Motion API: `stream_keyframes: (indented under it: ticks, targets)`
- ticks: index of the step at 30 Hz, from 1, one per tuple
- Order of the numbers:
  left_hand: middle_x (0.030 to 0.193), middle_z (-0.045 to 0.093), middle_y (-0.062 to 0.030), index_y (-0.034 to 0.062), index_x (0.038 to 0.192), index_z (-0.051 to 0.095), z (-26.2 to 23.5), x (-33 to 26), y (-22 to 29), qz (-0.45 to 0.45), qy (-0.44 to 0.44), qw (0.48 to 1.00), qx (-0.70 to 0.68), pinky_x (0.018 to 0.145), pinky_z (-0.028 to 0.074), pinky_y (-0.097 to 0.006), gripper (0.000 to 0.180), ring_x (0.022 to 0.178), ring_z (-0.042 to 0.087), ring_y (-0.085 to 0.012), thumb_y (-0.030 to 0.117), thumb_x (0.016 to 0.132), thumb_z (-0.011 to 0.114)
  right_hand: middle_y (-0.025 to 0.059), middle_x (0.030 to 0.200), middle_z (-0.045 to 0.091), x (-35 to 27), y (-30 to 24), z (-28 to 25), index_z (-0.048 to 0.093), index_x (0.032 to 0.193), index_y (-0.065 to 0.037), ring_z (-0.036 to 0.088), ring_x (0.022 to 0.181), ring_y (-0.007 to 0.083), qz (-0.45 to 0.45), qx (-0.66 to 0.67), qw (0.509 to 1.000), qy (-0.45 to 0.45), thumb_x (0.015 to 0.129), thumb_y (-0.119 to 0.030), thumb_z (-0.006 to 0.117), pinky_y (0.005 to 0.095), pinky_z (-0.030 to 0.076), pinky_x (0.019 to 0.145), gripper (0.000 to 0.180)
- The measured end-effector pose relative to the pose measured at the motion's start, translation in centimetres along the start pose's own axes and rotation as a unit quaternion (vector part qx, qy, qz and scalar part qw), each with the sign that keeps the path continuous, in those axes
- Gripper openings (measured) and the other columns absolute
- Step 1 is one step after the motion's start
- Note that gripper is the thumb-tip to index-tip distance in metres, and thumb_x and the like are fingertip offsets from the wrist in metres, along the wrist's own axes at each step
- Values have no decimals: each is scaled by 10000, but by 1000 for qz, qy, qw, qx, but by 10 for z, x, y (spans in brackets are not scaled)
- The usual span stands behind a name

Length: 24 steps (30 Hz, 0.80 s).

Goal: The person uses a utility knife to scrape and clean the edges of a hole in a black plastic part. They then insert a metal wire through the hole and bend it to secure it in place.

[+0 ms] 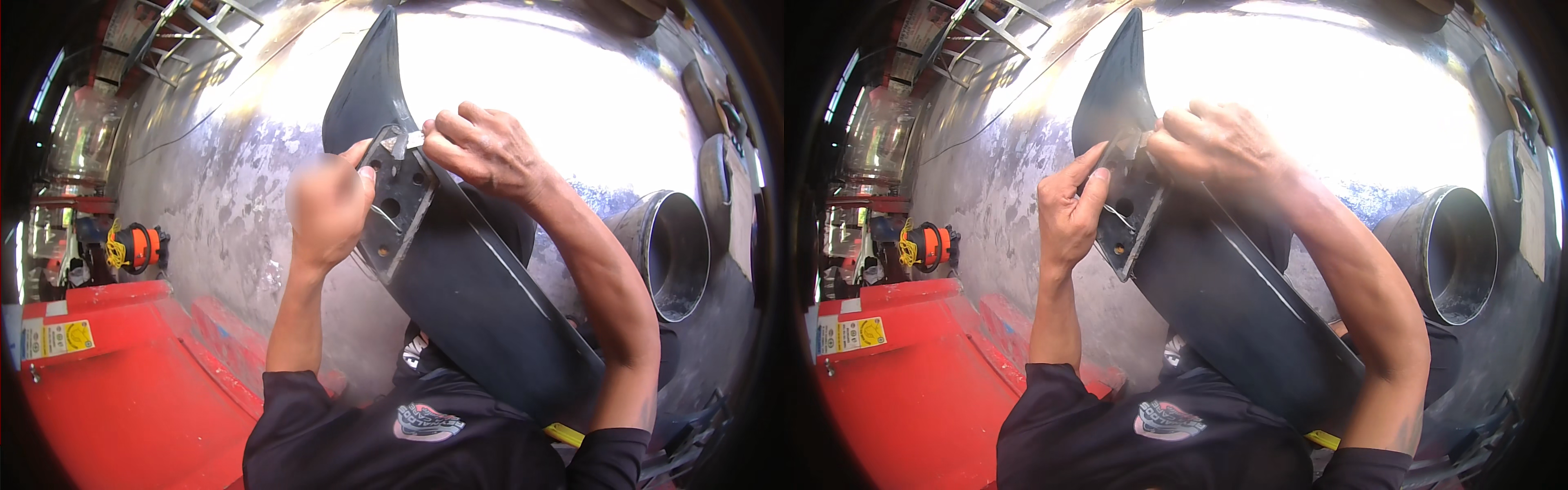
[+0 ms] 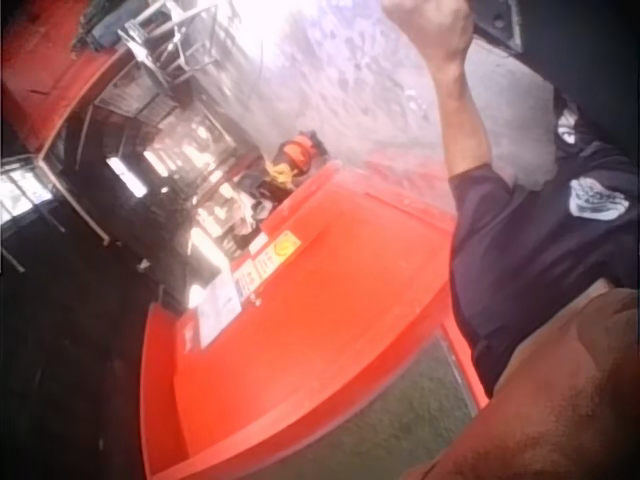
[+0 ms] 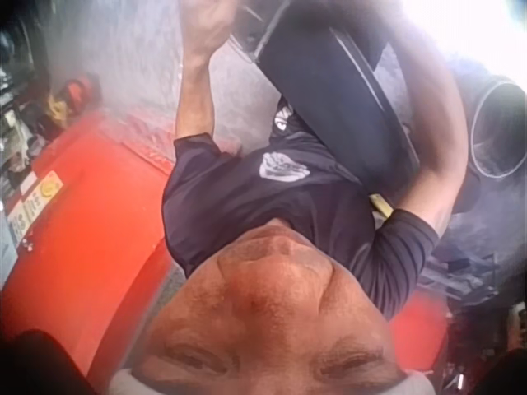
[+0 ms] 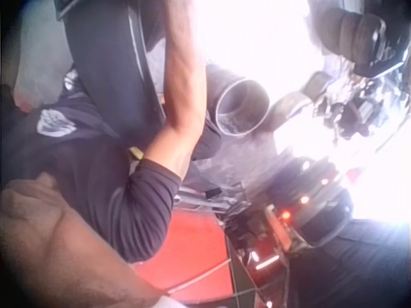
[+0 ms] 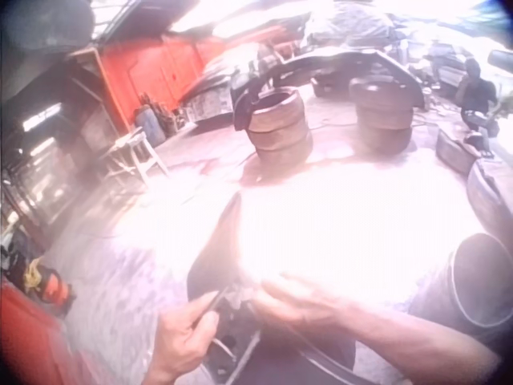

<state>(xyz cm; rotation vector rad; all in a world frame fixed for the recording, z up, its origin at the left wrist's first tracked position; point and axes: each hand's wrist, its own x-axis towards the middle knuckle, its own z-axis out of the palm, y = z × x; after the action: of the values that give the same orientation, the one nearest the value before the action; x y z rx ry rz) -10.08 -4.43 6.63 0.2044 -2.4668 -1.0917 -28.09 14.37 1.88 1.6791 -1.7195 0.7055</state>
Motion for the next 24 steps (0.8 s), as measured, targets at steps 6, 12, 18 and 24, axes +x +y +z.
stream_keyframes:
  ticks: [6, 12, 18, 24]
  targets:
    - [863, 796, -136, -27, 1307, 771, 2, 3, 1, 4, 2, 1000, -4, 660, 539, -299, 332, 691, 692, -130, 55, 1004, 661, 23, 897, 611, -1, 7, -3, 674, 1000, -73, 607, 742, 159, -2, -21, 1000, 8, 905, -90, 744, 322, 539, 583, 119]
    - [837, 787, -124, -31, 1297, 773, 0, 0, -1, -1, 4, 1000, -23, 641, 528, -294, 329, 668, 674, -122, 55, 998, 665, 28, 894, 617, -9, 0, -4, 683, 1017, -70, 625, 750, 158, 19, -10, 1000, 10, 872, -78, 753, 318, 546, 582, 161]
    - [782, 753, -103, -39, 1293, 772, 0, 1, 0, -3, 1, 1000, 0, 614, 510, -298, 332, 630, 640, -112, 53, 995, 660, 38, 941, 656, 6, -4, 8, 690, 1047, -74, 635, 760, 178, 18, 3, 1000, 4, 876, -82, 745, 327, 563, 600, 179]
    - [814, 772, -124, -58, 1287, 767, 0, -6, -4, 1, 13, 1000, -26, 630, 524, -304, 333, 656, 669, -133, 48, 991, 657, 93, 880, 734, -35, 35, 0, 700, 1142, -17, 707, 680, 205, 153, 25, 979, 134, 1054, 31, 619, 348, 571, 574, 129]
